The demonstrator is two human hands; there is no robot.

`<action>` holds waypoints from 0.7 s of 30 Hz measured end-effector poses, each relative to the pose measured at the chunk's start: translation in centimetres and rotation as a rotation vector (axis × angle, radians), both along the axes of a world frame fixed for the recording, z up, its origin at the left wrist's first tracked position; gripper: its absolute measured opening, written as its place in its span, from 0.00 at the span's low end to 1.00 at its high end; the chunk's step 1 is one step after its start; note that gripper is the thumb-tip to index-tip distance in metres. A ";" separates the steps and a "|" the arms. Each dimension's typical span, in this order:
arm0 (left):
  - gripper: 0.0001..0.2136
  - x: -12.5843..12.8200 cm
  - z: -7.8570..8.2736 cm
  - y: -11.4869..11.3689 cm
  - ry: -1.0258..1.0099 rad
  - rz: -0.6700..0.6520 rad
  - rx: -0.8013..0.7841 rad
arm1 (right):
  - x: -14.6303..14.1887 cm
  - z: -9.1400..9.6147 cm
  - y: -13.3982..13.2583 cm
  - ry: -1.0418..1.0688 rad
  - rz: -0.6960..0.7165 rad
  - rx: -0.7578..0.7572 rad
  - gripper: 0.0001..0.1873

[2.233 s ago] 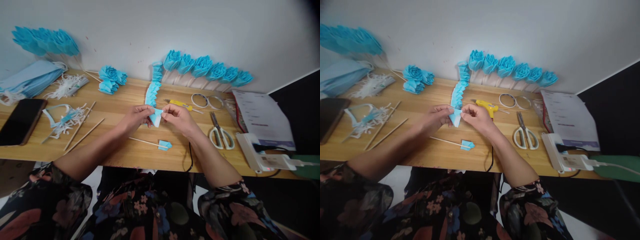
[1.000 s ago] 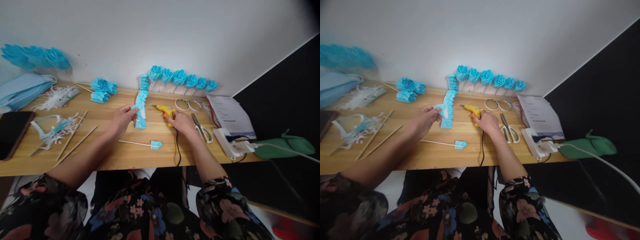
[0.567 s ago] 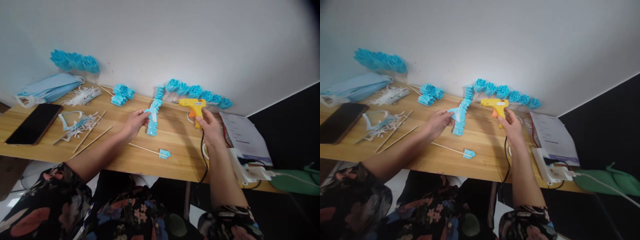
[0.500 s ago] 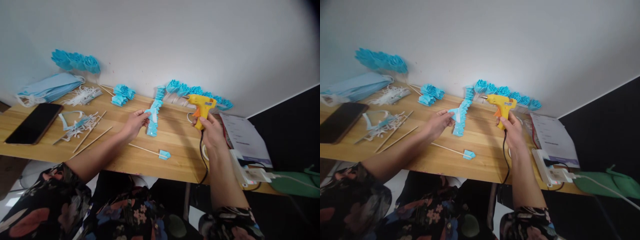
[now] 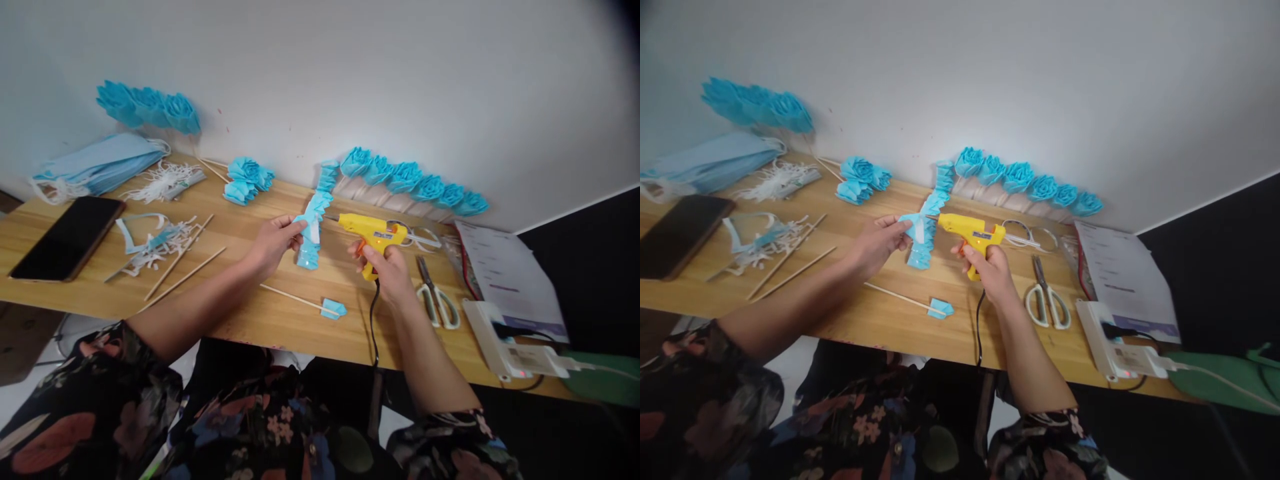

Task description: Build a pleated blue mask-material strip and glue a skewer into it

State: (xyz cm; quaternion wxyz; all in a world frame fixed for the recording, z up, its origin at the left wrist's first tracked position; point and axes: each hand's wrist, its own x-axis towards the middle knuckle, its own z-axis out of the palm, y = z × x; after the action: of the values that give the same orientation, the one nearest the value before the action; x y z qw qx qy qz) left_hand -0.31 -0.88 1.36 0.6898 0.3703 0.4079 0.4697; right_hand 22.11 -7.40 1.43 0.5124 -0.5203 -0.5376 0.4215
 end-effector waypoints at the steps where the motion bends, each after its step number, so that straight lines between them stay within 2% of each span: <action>1: 0.14 0.0 0.0 -0.1 0.003 -0.002 -0.002 | -0.1 -0.1 -0.1 -0.013 0.014 0.006 0.26; 6: 0.14 0.1 0.1 -0.1 0.001 -0.010 -0.009 | -0.1 -0.7 -0.1 -0.066 0.024 0.035 0.31; 21: 0.13 0.2 0.1 -0.3 -0.011 -0.030 -0.027 | 0.0 -0.9 0.0 -0.159 0.000 0.040 0.31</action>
State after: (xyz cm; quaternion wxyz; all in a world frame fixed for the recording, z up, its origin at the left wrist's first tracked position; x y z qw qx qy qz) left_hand -0.07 -1.16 1.49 0.7037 0.3646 0.4048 0.4560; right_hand 22.10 -7.43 0.53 0.4783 -0.5418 -0.5850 0.3680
